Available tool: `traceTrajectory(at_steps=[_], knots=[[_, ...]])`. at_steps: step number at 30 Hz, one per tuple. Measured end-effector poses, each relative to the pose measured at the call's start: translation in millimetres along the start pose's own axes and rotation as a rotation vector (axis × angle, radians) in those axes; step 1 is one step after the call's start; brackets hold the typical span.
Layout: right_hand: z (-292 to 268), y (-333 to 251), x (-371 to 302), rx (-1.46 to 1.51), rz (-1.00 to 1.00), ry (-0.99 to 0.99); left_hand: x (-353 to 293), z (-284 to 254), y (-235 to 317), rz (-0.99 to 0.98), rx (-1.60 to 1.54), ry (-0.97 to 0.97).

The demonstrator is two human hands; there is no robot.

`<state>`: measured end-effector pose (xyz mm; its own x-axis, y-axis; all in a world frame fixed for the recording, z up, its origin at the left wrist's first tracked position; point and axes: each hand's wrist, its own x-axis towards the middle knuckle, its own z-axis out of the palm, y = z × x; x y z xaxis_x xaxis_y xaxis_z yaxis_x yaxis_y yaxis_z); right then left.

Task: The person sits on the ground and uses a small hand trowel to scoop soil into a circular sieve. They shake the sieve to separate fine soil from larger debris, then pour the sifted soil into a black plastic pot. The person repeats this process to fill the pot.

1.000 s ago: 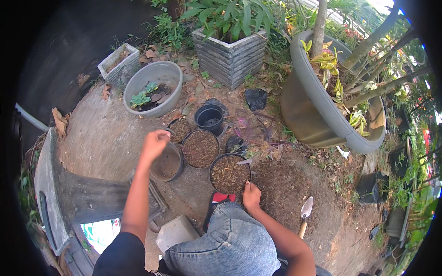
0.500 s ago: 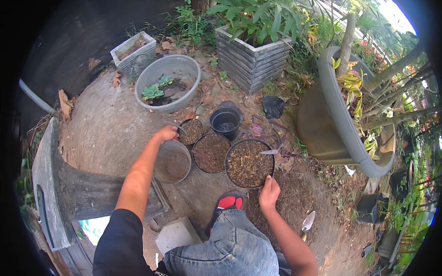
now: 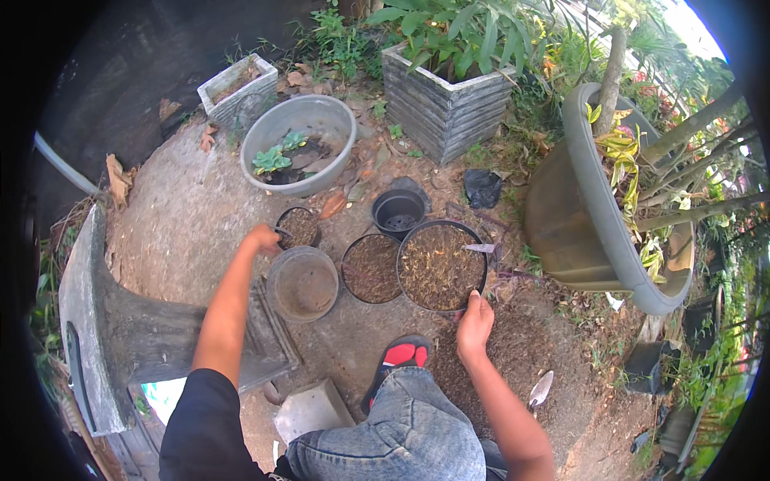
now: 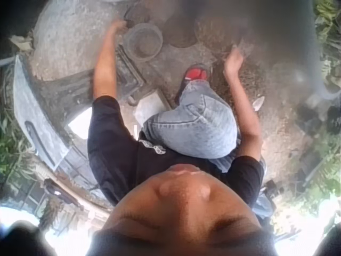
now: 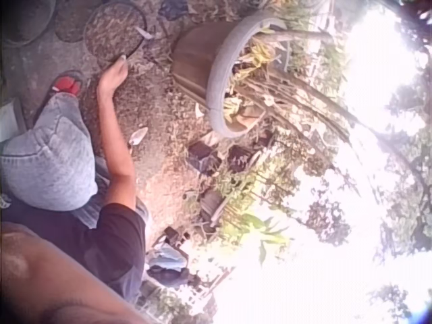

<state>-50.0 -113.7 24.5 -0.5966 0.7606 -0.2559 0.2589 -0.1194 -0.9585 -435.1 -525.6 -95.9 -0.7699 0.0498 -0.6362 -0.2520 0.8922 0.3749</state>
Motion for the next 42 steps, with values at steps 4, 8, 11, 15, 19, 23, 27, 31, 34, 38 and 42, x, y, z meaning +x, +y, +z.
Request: traceTrajectory(at_steps=[4, 8, 11, 15, 19, 23, 27, 31, 34, 38, 42], knots=[[-21.1, 15.3, -1.6, -0.011, 0.050, 0.042, -139.0, 0.6, 124.9, 0.190, 0.362, 0.342], [-28.3, 37.6, -2.6, -0.123, -0.014, 0.048, -130.8, 42.9, 160.2, 0.607, 0.173, 0.100], [-32.2, 48.3, -5.8, -0.179, -0.043, 0.051, -77.8, 85.9, 173.9, 0.737, 0.280, -0.181], [-43.3, 62.0, -14.0, -0.172, -0.009, 0.056, -48.9, 111.1, 183.8, 0.848, 0.495, -0.246], [-58.5, 95.7, -13.7, -0.169, -0.004, 0.041, -53.0, 89.9, 195.3, 0.597, 0.233, -0.512], [-46.4, 110.6, -22.8, -0.229, 0.037, -0.027, -39.7, 58.0, 171.3, 0.531, 0.046, -0.487], [-30.6, 126.9, -28.8, -0.198, 0.076, -0.128, -21.2, 37.2, 164.6, 0.463, -0.017, -0.408], [-9.1, 130.8, -32.1, -0.392, -0.027, -0.176, -2.8, 22.6, 161.1, 0.448, -0.072, -0.339], [15.5, 127.8, -35.4, -0.333, 0.035, -0.183, 7.1, 23.0, 164.1, 0.452, -0.065, -0.250], [38.3, 138.2, -24.3, -0.335, -0.013, -0.185, 22.9, 32.8, 174.2, 0.438, 0.055, -0.045], [67.6, 133.4, -15.3, -0.328, -0.003, -0.192, 42.3, 37.7, 153.3, 0.583, 0.257, 0.266]])
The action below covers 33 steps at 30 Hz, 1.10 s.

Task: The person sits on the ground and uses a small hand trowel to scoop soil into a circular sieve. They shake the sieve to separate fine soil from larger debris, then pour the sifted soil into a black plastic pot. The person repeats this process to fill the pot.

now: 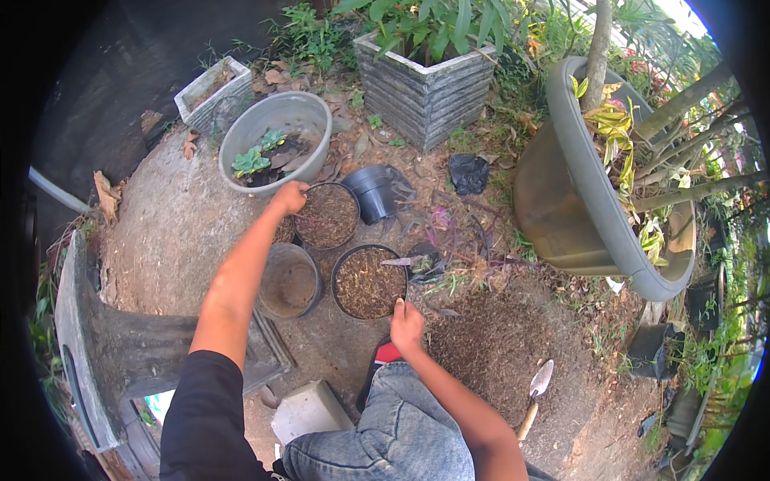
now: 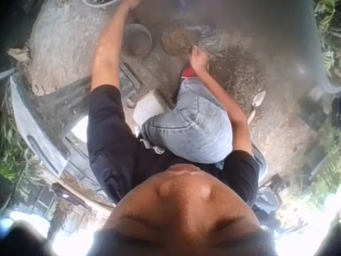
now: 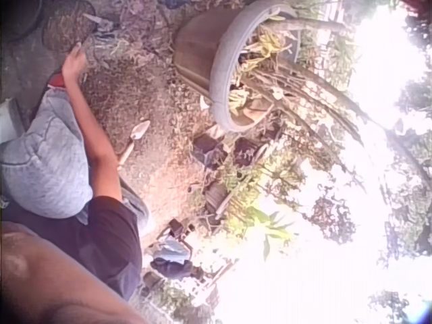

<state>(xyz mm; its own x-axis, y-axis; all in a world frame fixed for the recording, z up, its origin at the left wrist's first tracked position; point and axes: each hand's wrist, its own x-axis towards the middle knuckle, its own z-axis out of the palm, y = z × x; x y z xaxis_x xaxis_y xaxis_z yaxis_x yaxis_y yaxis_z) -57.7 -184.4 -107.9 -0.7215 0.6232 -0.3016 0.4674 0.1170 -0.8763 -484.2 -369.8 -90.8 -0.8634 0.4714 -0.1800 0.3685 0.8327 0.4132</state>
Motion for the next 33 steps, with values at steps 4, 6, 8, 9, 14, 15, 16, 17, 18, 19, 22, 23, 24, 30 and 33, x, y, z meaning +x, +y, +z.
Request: traceTrajectory(at_steps=[4, 6, 8, 9, 14, 15, 16, 17, 18, 19, 22, 23, 24, 30, 33], knots=[[16.3, -5.5, 13.1, 0.098, 0.032, 0.068, -5.0, 4.5, 16.3, -0.099, -0.047, 0.030], [23.8, -17.7, 18.1, 0.173, 0.092, 0.101, -11.4, 0.3, 19.6, -0.151, -0.054, 0.049], [26.8, -25.1, 24.0, 0.166, 0.089, 0.135, -17.2, -1.9, 26.9, -0.198, -0.081, 0.050], [25.8, -26.3, 27.6, 0.123, 0.056, 0.152, -20.9, -3.0, 30.7, -0.207, -0.082, 0.062], [23.8, -8.6, 48.4, 0.132, 0.076, 0.131, -25.0, -10.3, 37.3, -0.192, -0.067, 0.029], [22.2, -6.4, 51.2, 0.113, 0.106, 0.106, -23.9, -11.0, 38.9, -0.189, -0.058, 0.010], [20.3, -4.1, 53.8, 0.094, 0.135, 0.082, -22.3, -11.7, 41.2, -0.184, -0.050, -0.008], [19.6, -8.4, 55.6, 0.076, 0.161, 0.052, -20.8, -12.5, 37.2, -0.186, -0.041, -0.022], [16.9, -12.3, 56.7, 0.033, 0.204, -0.021, -19.9, -12.3, 34.2, -0.191, -0.052, -0.023], [12.4, -15.7, 56.5, -0.010, 0.248, -0.095, -19.7, -11.2, 31.8, -0.196, -0.062, -0.024], [-12.1, -62.4, 52.3, -0.195, 0.344, -0.355, -26.2, -10.4, 28.7, -0.201, -0.132, -0.029], [-25.5, -73.0, 55.6, -0.263, 0.371, -0.437, -26.4, -8.3, 37.4, -0.188, -0.162, -0.034], [-31.1, -70.8, 65.5, -0.478, 0.243, -0.429, -28.1, -6.1, 44.6, -0.195, -0.187, -0.033], [-40.7, -159.9, 82.1, -0.897, -0.195, -0.264, -50.2, -4.7, 49.1, -0.142, -0.317, 0.120], [-32.5, -176.9, 117.2, -0.815, -0.333, -0.279, -50.7, 0.1, 52.8, -0.112, -0.376, 0.117]])
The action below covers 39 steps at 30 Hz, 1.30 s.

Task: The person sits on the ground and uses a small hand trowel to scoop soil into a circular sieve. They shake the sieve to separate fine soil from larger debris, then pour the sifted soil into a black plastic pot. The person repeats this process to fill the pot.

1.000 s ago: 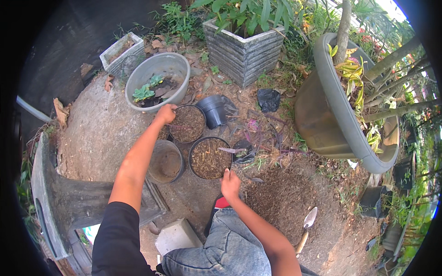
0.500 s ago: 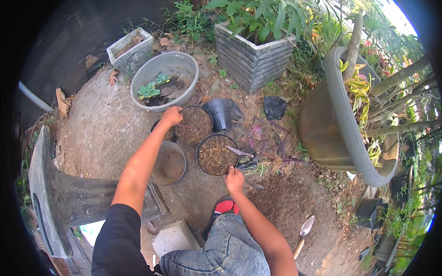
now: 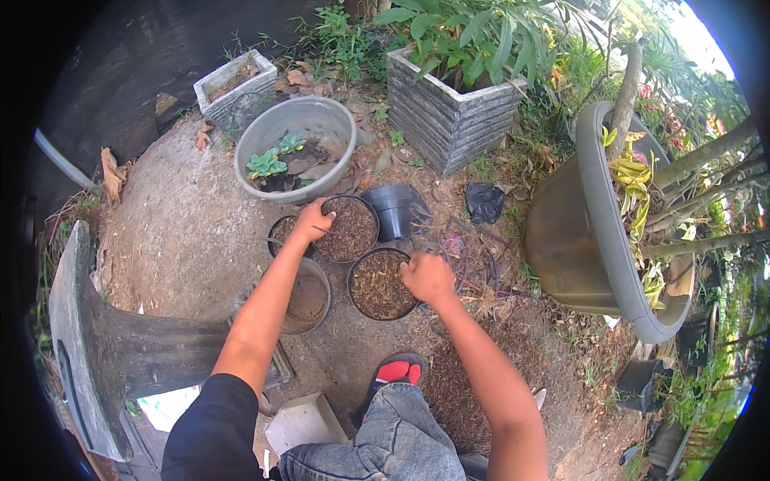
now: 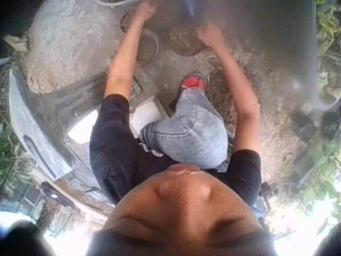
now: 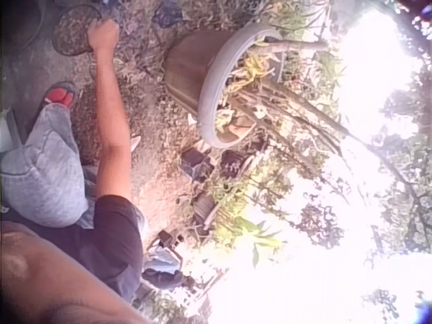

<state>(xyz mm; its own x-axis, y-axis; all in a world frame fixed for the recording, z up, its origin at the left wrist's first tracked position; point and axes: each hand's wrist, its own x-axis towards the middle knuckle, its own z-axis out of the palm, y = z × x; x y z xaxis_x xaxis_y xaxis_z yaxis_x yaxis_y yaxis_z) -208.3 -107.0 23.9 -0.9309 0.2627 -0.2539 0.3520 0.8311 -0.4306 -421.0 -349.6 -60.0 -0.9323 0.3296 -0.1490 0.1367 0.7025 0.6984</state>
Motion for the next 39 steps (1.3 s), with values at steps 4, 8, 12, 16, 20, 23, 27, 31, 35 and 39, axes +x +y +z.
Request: traceTrajectory(at_steps=[4, 8, 12, 16, 20, 23, 27, 31, 35, 39], knots=[[0.4, -5.2, 61.4, 0.086, -0.181, 0.071, 0.2, 16.1, -24.8, 0.114, 0.061, 0.113], [10.1, -13.5, 110.5, 0.025, -0.079, 0.182, -3.1, 26.3, -30.4, 0.142, 0.073, 0.069], [8.6, -29.1, 134.8, -0.049, 0.038, 0.114, -3.0, 18.3, -23.5, 0.067, 0.074, -0.075], [9.5, -22.2, 137.0, -0.006, 0.069, 0.104, -6.0, 12.4, -16.6, 0.085, 0.009, -0.050], [0.1, -8.8, 119.1, -0.010, -0.033, 0.061, -32.7, -1.3, -19.7, 0.204, -0.006, 0.126], [2.6, 7.6, 101.5, 0.023, -0.103, 0.195, -64.2, -29.4, -6.4, 0.302, -0.094, 0.256], [15.8, 34.4, 92.4, 0.050, -0.227, 0.397, -102.9, -56.4, 2.5, 0.234, -0.215, 0.251], [33.8, 35.4, 88.1, -0.045, -0.225, 0.308, -153.2, -74.2, -32.1, 0.110, -0.095, 0.255], [37.7, 35.7, 84.3, -0.089, -0.260, 0.211, -204.2, -70.6, -62.2, -0.147, 0.043, 0.221], [28.1, 27.4, 69.0, -0.107, -0.247, 0.314, -226.7, -59.7, -74.4, -0.244, -0.070, 0.198]])
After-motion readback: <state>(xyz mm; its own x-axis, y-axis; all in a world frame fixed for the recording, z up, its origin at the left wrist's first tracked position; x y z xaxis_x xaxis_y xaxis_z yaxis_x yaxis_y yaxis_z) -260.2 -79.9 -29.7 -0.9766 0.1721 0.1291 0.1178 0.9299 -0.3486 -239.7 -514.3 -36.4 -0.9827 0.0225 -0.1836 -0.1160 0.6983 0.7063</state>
